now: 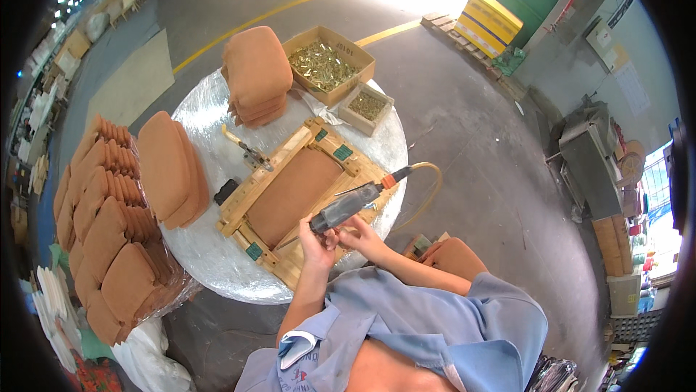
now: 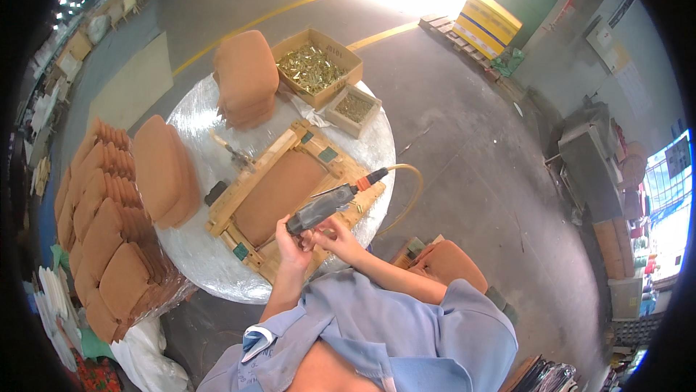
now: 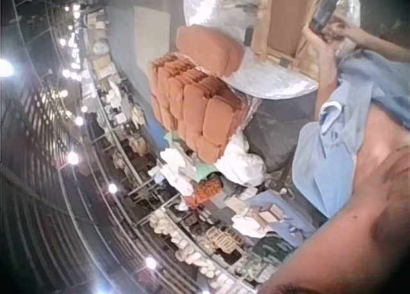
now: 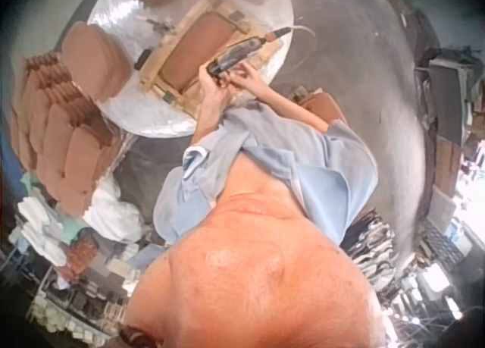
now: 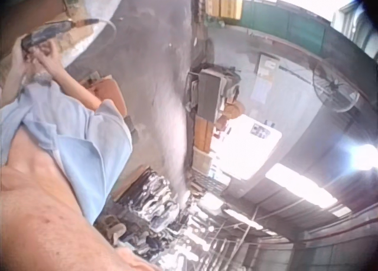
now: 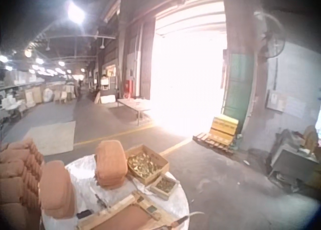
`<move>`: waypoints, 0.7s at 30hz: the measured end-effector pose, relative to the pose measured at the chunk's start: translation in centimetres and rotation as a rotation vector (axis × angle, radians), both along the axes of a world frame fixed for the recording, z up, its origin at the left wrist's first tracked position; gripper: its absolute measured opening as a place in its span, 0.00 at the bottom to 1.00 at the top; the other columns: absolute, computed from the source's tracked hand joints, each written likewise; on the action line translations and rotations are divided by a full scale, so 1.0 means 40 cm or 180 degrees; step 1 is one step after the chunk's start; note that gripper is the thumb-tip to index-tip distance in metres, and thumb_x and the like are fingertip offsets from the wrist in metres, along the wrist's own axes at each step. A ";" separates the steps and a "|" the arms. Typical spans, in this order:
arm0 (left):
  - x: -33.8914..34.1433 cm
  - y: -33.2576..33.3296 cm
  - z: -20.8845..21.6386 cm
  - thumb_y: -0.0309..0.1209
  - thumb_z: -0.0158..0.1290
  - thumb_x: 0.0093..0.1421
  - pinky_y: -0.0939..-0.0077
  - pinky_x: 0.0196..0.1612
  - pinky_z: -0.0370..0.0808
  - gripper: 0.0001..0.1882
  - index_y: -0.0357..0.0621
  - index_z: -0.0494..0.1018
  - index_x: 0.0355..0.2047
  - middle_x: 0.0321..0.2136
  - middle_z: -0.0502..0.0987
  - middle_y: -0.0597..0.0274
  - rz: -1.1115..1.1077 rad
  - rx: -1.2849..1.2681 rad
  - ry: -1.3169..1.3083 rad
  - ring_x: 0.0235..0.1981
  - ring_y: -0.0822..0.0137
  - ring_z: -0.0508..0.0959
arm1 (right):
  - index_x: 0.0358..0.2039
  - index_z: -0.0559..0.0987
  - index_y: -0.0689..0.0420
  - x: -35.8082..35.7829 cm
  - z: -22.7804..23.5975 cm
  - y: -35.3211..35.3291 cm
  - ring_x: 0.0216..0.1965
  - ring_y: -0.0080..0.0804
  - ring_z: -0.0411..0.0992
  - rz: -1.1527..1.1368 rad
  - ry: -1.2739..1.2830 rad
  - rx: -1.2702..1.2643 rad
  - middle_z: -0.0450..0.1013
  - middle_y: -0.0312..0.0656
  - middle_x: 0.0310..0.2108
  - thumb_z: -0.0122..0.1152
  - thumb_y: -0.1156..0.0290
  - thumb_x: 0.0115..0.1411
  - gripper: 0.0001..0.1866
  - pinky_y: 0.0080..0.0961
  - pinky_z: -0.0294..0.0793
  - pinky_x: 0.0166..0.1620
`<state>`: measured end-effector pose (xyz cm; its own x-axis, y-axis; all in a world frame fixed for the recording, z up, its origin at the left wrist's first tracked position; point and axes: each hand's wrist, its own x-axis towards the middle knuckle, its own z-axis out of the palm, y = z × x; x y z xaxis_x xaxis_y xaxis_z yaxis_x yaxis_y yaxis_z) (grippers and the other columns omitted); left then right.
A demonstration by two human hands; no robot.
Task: The person assembles a wooden chair frame by placing a brown cushion into a jig, aligning parts, and using a pneumatic drill to fasten screws. They repeatedly adjust the cushion and frame, then remove the cushion and set it aside before continuing with additional fastening steps.
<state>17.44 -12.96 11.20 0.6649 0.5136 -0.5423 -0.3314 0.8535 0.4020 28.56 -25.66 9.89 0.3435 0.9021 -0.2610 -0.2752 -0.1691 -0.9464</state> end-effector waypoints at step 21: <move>-0.264 0.140 0.114 0.66 0.35 0.78 0.47 0.76 0.67 0.48 0.29 0.64 0.73 0.71 0.68 0.34 0.0112 -0.0211 -0.1415 0.73 0.42 0.68 | 0.71 0.63 0.52 -0.059 0.300 0.096 0.55 0.60 0.82 -0.1569 0.1093 0.1825 0.81 0.48 0.50 0.62 0.71 0.67 0.33 0.52 0.83 0.61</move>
